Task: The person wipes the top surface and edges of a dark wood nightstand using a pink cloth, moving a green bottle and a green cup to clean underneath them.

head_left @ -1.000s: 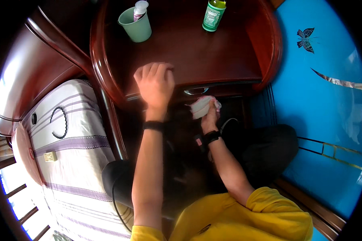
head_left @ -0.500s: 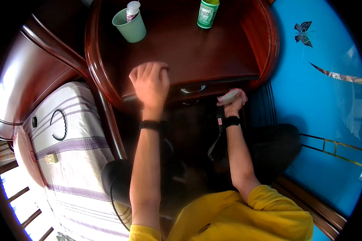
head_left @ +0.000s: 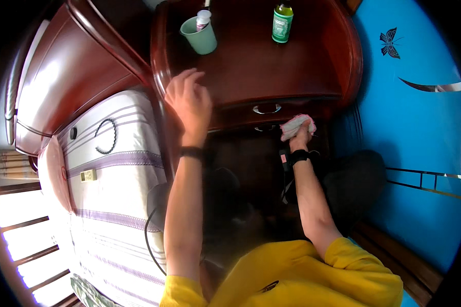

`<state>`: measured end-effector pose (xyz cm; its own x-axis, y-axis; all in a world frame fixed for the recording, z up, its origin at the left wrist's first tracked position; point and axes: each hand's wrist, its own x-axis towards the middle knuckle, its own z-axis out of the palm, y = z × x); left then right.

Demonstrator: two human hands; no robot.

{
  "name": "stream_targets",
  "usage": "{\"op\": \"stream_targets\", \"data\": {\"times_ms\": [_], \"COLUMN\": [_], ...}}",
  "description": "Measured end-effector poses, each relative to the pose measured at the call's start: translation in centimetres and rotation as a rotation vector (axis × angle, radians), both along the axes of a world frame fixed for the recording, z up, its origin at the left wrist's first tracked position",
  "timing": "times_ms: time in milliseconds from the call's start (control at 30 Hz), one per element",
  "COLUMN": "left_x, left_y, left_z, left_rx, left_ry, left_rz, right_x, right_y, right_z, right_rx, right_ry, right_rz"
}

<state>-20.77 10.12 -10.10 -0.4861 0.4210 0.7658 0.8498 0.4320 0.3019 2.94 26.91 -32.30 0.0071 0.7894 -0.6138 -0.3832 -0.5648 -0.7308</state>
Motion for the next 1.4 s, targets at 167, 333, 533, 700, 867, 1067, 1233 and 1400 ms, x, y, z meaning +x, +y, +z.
{"op": "stream_targets", "data": {"times_ms": [167, 333, 533, 700, 867, 1067, 1233, 1400], "left_x": [-1.8, -3.4, -4.3, -4.8, -4.7, -5.0, -5.3, -5.1], "left_y": [-2.6, -4.7, -3.8, -3.4, -1.7, -2.7, -2.4, -2.5], "left_z": [-1.1, -4.2, -5.6, -6.4, -6.3, -6.9, -7.1, -7.2], "left_rx": [0.058, 0.047, 0.103, 0.170, 0.226, 0.236, 0.293, 0.291], "left_ry": [0.036, -0.117, -0.182, -0.195, -0.181, -0.189, -0.139, -0.155], "left_rz": [0.185, 0.262, 0.269, 0.239, 0.191, 0.181, 0.180, 0.185], "right_x": [-2.6, -5.3, -7.0, -9.5, -12.4, -15.6, -16.0, -14.7], "right_y": [-2.4, -6.5, -9.9, -13.1, -16.0, -19.4, -19.3, -17.6], "right_z": [-4.6, -3.1, 1.9, 2.6, -6.3, -6.3, -2.9, 0.0], "right_rx": [0.016, -0.120, -0.131, -0.164, 0.340, 0.516, 0.457, 0.265], "right_ry": [0.122, 0.115, -0.060, -0.140, -0.199, -0.229, 0.025, -0.063], "right_rz": [0.115, 0.364, 0.599, 0.820, 1.082, 1.351, 1.163, 1.211]}}
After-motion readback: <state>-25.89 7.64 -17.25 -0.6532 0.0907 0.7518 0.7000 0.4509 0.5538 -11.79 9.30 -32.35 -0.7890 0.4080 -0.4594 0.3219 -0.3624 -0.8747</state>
